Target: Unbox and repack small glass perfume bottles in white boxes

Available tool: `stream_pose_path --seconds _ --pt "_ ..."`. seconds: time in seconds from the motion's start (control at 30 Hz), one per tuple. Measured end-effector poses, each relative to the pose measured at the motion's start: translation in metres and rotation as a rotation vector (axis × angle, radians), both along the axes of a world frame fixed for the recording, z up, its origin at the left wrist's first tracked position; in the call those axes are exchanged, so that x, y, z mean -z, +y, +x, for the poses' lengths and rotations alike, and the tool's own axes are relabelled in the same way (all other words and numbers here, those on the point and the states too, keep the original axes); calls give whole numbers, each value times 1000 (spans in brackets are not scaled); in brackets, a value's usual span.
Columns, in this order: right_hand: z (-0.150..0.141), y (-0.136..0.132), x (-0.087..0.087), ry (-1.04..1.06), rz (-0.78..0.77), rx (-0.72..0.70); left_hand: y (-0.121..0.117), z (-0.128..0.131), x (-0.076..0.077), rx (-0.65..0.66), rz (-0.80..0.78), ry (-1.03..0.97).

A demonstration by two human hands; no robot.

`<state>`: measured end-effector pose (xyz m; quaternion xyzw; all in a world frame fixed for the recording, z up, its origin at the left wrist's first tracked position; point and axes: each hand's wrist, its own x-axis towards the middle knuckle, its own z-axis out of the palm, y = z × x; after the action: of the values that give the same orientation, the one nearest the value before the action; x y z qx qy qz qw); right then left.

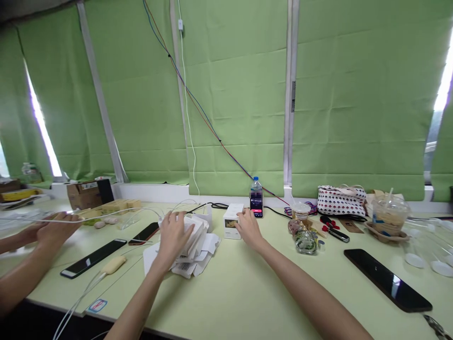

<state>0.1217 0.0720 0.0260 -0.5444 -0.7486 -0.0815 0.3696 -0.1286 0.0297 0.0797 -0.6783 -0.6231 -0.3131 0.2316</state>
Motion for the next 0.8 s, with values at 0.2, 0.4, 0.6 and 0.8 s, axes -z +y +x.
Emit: stream_pose_path --seconds 0.2,0.4,0.6,0.8 --pt "-35 26 -7 -174 25 95 -8 68 23 557 16 -52" --pt "-25 9 -3 -305 92 61 26 88 39 601 -220 -357" --pt "34 -39 19 -387 184 -98 38 93 43 1096 -757 -153" --pt "79 -67 41 -375 236 -187 43 129 48 1274 -913 93"
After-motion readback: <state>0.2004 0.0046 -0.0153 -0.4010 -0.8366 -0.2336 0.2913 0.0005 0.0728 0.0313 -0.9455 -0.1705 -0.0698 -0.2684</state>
